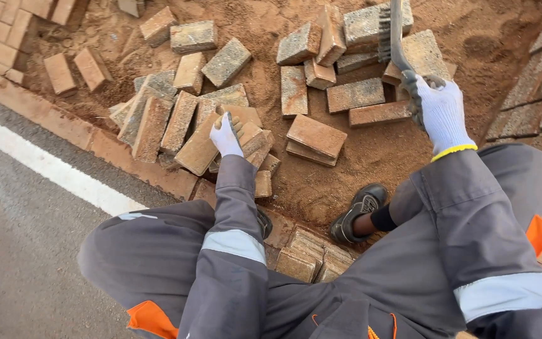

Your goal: Cleaning sand and debris off individual bricks using a wire brush

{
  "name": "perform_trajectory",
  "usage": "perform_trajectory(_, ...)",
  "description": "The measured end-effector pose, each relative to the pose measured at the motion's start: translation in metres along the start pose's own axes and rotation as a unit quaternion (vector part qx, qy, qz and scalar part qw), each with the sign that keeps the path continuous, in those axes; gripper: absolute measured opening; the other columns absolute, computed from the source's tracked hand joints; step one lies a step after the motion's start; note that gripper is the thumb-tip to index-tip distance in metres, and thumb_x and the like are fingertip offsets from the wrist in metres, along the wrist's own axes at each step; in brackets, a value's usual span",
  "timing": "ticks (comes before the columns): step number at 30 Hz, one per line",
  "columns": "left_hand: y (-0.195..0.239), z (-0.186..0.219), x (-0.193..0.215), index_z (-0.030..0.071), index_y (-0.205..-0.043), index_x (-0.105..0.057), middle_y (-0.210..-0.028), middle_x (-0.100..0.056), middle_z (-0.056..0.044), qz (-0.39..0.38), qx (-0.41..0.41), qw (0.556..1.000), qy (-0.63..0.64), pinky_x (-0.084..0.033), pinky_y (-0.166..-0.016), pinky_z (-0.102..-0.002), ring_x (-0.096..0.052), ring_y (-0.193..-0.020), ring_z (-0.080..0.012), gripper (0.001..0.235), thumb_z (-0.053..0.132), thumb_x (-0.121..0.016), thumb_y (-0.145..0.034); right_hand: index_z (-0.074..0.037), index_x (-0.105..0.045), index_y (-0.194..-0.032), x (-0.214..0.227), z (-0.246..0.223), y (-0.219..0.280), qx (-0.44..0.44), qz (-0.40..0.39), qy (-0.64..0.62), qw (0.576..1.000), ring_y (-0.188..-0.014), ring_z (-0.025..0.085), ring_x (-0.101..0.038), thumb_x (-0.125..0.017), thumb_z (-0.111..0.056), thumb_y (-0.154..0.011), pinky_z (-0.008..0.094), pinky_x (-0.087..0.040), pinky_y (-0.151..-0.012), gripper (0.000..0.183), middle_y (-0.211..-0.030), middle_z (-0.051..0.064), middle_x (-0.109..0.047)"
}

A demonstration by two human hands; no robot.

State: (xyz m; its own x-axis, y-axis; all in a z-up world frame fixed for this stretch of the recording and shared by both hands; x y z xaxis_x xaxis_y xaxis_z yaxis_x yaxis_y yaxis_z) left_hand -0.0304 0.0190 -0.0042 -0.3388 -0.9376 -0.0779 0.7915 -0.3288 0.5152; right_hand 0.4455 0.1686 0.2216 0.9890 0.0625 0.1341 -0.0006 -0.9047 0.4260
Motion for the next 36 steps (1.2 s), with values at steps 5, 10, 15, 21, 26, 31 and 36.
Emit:
perform_trajectory(5, 0.01, -0.052, -0.021, 0.009, -0.097, -0.074, -0.081, -0.074, -0.008, -0.079, -0.036, 0.988, -0.124, -0.053, -0.051, -0.027, -0.079, -0.068, -0.0197, 0.013, 0.022, -0.074, -0.092, -0.025, -0.067, -0.097, 0.033, -0.036, -0.006, -0.004, 0.029, 0.021, 0.999, -0.04, 0.003, -0.042, -0.062, -0.039, -0.114, 0.023, -0.029, -0.031, 0.023, -0.058, -0.008, -0.05)
perform_trajectory(10, 0.038, -0.087, -0.05, 0.021, -0.093, -0.079, -0.107, -0.08, -0.002, -0.185, -0.186, 0.852, -0.454, -0.049, -0.095, -0.038, -0.072, -0.104, -0.023, 0.028, 0.046, -0.068, -0.089, -0.026, -0.059, -0.093, 0.058, -0.055, -0.023, 0.041, 0.037, 0.066, 0.996, -0.038, 0.007, -0.033, -0.066, -0.063, -0.109, 0.026, -0.025, -0.035, 0.041, -0.06, -0.003, -0.049)
perform_trajectory(15, 0.086, -0.128, -0.098, 0.009, -0.163, -0.035, -0.172, -0.033, -0.014, -0.34, -0.213, 0.579, -0.71, -0.015, -0.13, -0.058, -0.025, -0.159, -0.0393, 0.107, 0.059, -0.083, -0.081, -0.027, -0.038, -0.084, 0.081, -0.035, -0.055, 0.099, 0.068, -0.053, 0.991, -0.053, 0.007, -0.051, -0.073, -0.042, -0.118, 0.027, -0.028, -0.037, 0.051, -0.073, -0.006, -0.041)
perform_trajectory(21, 0.097, -0.198, -0.165, 0.014, -0.17, -0.017, -0.177, -0.018, -0.016, -0.464, -0.363, 0.298, -0.751, -0.014, -0.13, -0.065, -0.016, -0.162, -0.041, 0.155, 0.052, -0.107, -0.049, -0.021, -0.058, -0.1, 0.085, -0.027, -0.058, 0.063, 0.042, -0.111, 0.991, -0.052, 0.009, -0.049, -0.064, -0.035, -0.115, 0.026, -0.025, -0.036, 0.021, -0.075, -0.008, -0.047)
perform_trajectory(26, 0.091, -0.248, -0.174, 0.018, -0.17, -0.013, -0.16, -0.031, -0.02, -0.449, -0.399, 0.141, -0.787, -0.019, -0.125, -0.069, -0.027, -0.15, -0.0463, 0.143, 0.048, -0.099, -0.06, -0.025, -0.045, -0.09, 0.087, -0.036, -0.057, 0.068, 0.092, -0.091, 0.989, -0.057, 0.007, -0.046, -0.068, -0.029, -0.113, 0.026, -0.026, -0.041, 0.033, -0.078, -0.005, -0.042)
perform_trajectory(31, 0.11, -0.226, -0.167, 0.011, -0.16, -0.037, -0.133, -0.055, -0.022, -0.422, -0.45, 0.142, -0.774, -0.031, -0.117, -0.07, -0.052, -0.122, -0.042, 0.119, 0.049, -0.09, -0.06, -0.026, -0.038, -0.1, 0.094, -0.045, -0.055, 0.059, 0.144, -0.096, 0.983, -0.054, 0.007, -0.043, -0.073, -0.03, -0.11, 0.025, -0.028, -0.041, 0.036, -0.072, 0.001, -0.039)
perform_trajectory(36, 0.111, -0.229, -0.143, 0.01, -0.164, -0.032, -0.137, -0.052, -0.02, -0.434, -0.393, 0.192, -0.788, -0.033, -0.119, -0.069, -0.051, -0.125, -0.0425, 0.127, 0.053, -0.093, -0.061, -0.021, -0.051, -0.085, 0.096, -0.057, -0.043, 0.026, 0.132, -0.15, 0.979, -0.048, 0.006, -0.031, -0.069, -0.045, -0.1, 0.022, -0.023, -0.042, 0.034, -0.066, -0.003, -0.041)
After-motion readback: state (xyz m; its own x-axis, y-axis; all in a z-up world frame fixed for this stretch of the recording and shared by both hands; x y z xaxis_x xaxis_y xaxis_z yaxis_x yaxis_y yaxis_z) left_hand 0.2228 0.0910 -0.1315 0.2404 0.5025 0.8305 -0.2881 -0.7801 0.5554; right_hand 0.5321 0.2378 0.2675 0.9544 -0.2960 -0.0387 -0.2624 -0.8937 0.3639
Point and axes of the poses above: each hand's wrist, its own y-axis away from the middle knuckle, its own x-axis out of the back of the hand, z = x × y, the point moved 7 cm from there along -y, towards the middle knuckle
